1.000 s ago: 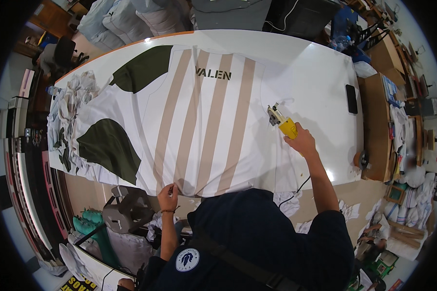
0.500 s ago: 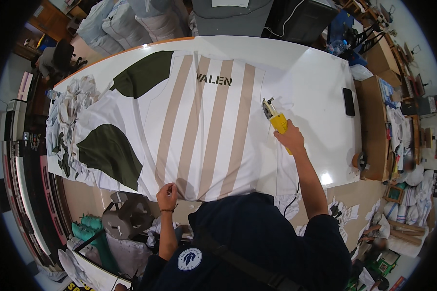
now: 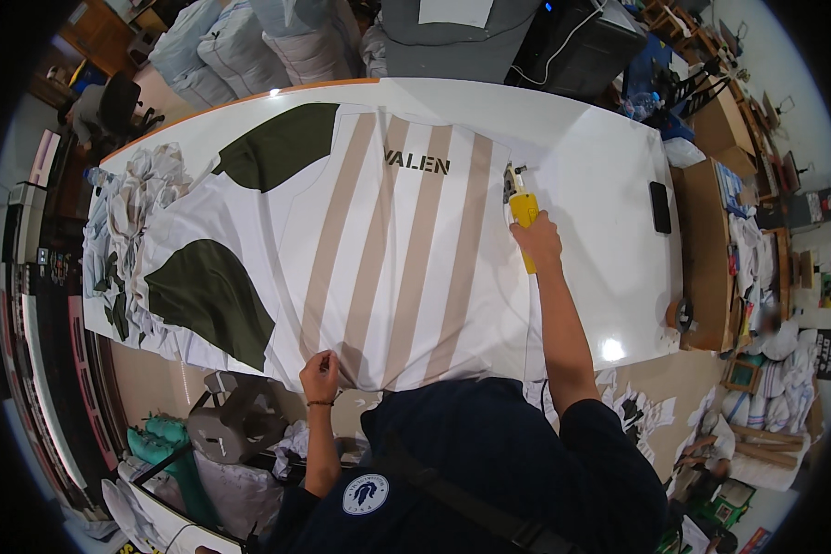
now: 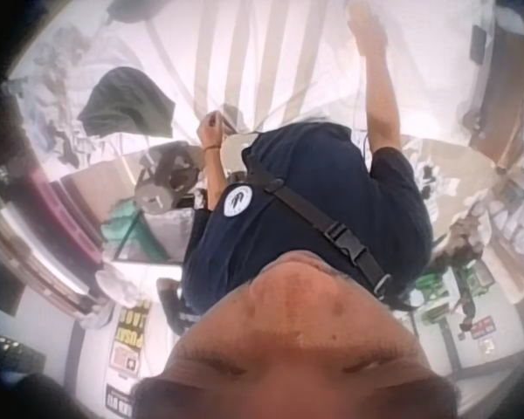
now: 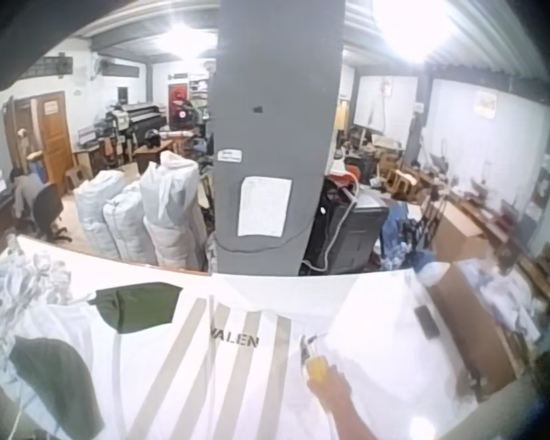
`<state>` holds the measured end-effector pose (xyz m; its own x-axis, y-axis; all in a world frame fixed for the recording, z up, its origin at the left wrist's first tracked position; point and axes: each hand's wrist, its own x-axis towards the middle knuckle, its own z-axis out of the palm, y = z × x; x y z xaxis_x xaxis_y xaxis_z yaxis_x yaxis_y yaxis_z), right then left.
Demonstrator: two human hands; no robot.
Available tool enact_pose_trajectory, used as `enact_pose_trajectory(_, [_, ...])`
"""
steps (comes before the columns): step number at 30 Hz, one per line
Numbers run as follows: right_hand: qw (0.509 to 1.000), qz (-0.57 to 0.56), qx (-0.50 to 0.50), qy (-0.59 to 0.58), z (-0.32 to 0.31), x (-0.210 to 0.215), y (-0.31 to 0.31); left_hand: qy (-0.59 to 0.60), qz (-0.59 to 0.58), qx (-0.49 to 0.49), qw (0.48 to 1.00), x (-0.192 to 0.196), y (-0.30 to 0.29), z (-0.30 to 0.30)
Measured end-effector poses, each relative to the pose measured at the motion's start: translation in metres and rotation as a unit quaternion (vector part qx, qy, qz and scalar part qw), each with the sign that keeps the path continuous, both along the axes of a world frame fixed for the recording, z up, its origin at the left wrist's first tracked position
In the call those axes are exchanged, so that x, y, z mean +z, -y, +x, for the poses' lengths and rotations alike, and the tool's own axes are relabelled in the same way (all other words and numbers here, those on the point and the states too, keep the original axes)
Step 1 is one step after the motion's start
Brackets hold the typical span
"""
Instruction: The person lays out a white and beige striped jersey on a table, places a green fabric template on top, and uses a yellow electric fabric cutter to trim the jersey around the template. The person repeats this process with multiple jerseys, removing the cut pieces and stacking them.
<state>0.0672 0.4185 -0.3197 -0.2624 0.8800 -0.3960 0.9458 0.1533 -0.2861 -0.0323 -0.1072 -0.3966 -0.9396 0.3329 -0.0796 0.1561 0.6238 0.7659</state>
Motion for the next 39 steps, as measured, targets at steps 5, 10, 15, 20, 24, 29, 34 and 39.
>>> enact_pose_trajectory(5, [0.999,0.023,-0.017,-0.023,-0.025,-0.006,-0.020,-0.002,0.017,0.011,1.000,0.003,-0.004,-0.005])
enact_pose_trajectory(10, [0.997,0.050,-0.051,-0.023,-0.053,-0.017,-0.057,-0.040,0.025,-0.009,0.999,0.012,-0.015,-0.015])
enact_pose_trajectory(15, [0.993,0.044,-0.098,-0.051,-0.073,-0.028,-0.102,-0.078,0.064,-0.114,0.988,0.018,-0.070,-0.029])
enact_pose_trajectory(20, [0.978,0.016,-0.125,-0.164,-0.055,-0.042,-0.116,-0.134,0.012,-0.344,0.929,0.021,-0.176,-0.018])
enact_pose_trajectory(24, [0.977,0.019,-0.092,-0.192,-0.003,-0.056,-0.096,-0.135,-0.143,-0.449,0.872,0.031,-0.219,0.016])
enact_pose_trajectory(29, [0.978,-0.026,-0.063,-0.195,0.092,-0.034,-0.030,-0.118,-0.192,-0.466,0.855,0.030,-0.189,0.046])
enact_pose_trajectory(34, [0.974,-0.037,-0.057,-0.215,0.205,-0.028,0.052,-0.084,-0.206,-0.512,0.830,0.026,-0.119,0.074])
enact_pose_trajectory(39, [0.996,-0.030,-0.059,-0.066,0.268,-0.004,0.133,0.052,-0.185,-0.539,0.820,0.038,-0.092,0.067])
